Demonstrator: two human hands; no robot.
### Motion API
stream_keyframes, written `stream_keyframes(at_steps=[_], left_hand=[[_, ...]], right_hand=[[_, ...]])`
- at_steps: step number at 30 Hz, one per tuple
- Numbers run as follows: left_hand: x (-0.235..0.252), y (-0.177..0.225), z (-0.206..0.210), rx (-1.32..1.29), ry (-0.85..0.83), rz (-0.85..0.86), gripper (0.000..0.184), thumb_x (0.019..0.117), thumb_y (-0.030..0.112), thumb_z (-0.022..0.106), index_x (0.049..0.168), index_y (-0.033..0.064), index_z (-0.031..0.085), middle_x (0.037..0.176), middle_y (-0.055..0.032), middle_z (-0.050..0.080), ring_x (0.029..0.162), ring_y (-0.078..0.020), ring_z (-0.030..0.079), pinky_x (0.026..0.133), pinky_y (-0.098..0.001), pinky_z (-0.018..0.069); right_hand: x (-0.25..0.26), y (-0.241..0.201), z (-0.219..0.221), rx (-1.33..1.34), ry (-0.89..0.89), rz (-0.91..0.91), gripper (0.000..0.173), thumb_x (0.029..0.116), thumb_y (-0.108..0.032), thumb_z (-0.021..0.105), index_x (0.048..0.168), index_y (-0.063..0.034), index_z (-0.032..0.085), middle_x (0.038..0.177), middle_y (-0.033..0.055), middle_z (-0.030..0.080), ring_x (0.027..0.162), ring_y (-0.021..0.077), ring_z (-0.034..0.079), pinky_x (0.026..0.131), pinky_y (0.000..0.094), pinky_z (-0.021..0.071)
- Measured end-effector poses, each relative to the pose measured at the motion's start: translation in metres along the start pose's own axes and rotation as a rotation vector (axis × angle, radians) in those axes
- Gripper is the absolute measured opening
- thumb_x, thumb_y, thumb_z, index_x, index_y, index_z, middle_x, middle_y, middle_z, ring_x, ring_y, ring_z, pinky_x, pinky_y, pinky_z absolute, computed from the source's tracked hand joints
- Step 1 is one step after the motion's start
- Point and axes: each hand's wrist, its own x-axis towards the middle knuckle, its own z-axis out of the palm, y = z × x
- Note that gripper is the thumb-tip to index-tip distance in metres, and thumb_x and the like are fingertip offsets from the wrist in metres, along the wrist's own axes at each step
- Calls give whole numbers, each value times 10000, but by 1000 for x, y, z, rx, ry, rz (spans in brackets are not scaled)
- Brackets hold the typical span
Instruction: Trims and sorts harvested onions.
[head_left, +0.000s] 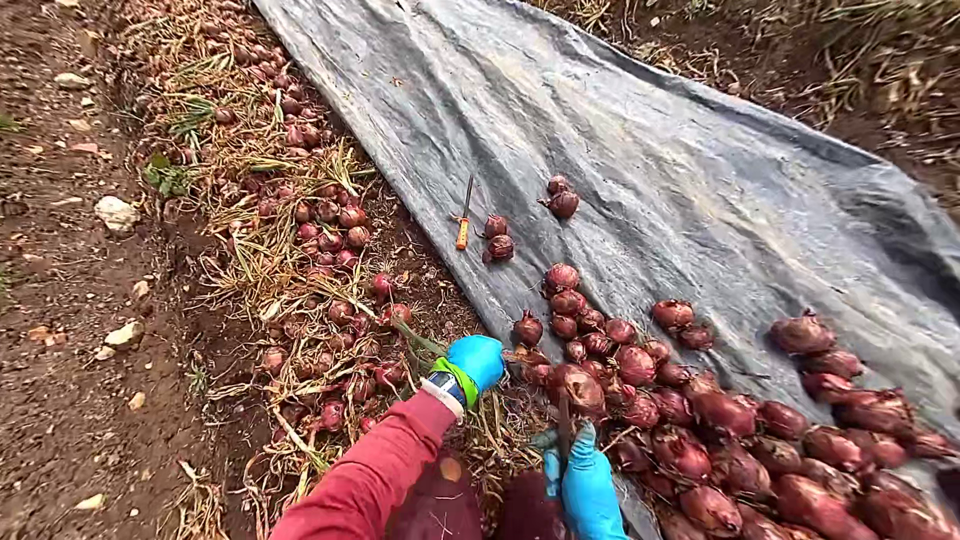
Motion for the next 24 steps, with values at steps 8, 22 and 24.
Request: stream_keyframes(at_steps=[8,22,24], left_hand=[[118,-187,5,0,-29,-686,422,875,248,745,1181,-32,670,1190,-245,693,1107,-400,692,915,-629,565],[-90,-82,-41,-180,-381,142,652,857,737,664,1079,129,736,957,-79,744,962,-238,722,881,-550,574],[-111,-77,-50,-196,-485,199,589,892,655,690,1071,96,739,953,-96,741,952,-233,719,880,-532,566]], right_hand=[[36,5,-59,13,98,328,820,1043,-635,37,979,-52,609,550,33,569,416,162,545,395,349,507],[23,-28,73,28,-569,106,843,900,-863,288,966,-93,624,643,33,611,488,164,584,462,335,542],[10,-38,61,-156,-594,41,851,923,-850,238,886,-102,644,620,19,602,499,153,584,479,340,532]])
